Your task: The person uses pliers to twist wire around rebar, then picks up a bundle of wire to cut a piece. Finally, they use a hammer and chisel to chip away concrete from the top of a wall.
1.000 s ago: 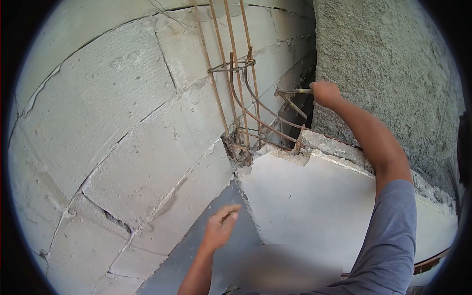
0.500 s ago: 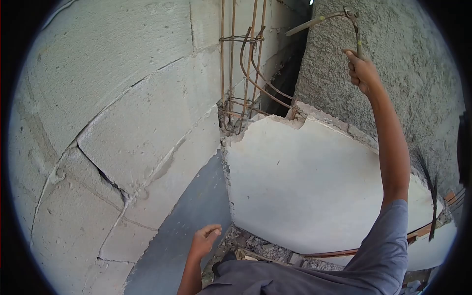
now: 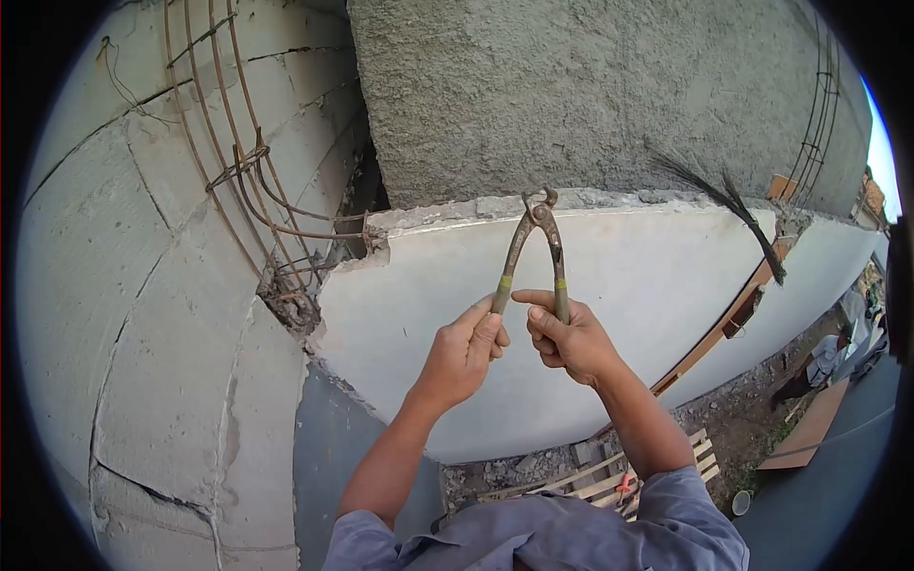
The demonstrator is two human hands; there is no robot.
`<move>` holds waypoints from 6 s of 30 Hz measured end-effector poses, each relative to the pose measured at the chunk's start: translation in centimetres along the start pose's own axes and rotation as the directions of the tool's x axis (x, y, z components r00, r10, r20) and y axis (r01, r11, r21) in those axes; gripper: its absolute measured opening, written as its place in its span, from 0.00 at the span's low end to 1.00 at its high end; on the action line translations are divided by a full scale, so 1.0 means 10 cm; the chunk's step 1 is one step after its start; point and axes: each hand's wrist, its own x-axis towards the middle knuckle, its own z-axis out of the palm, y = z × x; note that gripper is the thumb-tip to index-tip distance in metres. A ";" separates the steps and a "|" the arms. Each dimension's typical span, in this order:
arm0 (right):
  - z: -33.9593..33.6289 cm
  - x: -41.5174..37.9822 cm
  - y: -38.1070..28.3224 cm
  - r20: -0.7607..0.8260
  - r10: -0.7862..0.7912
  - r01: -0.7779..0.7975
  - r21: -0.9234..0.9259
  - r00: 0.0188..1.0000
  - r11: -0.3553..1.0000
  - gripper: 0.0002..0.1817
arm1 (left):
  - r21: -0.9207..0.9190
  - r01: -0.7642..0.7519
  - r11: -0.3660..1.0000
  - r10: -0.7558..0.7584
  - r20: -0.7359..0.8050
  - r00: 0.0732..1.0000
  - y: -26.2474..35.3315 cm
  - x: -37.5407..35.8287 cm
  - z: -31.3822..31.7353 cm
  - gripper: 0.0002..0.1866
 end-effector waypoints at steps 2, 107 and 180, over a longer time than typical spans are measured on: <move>-0.08 -0.08 0.21 -0.113 -0.145 0.128 -0.141 0.983 0.982 0.25 | -0.092 -0.113 0.989 0.104 -0.103 0.989 -0.20 0.05 0.53 0.23; -3.06 -1.30 -0.11 -0.759 -0.391 0.738 0.170 0.521 0.653 0.06 | -0.502 0.425 0.753 -0.257 0.370 0.893 0.67 2.66 4.49 0.10; -2.59 -1.98 1.81 -0.864 -0.241 -0.203 -0.358 0.442 0.911 0.15 | 0.449 0.394 0.802 -0.554 0.311 0.772 -1.77 -0.43 1.23 0.15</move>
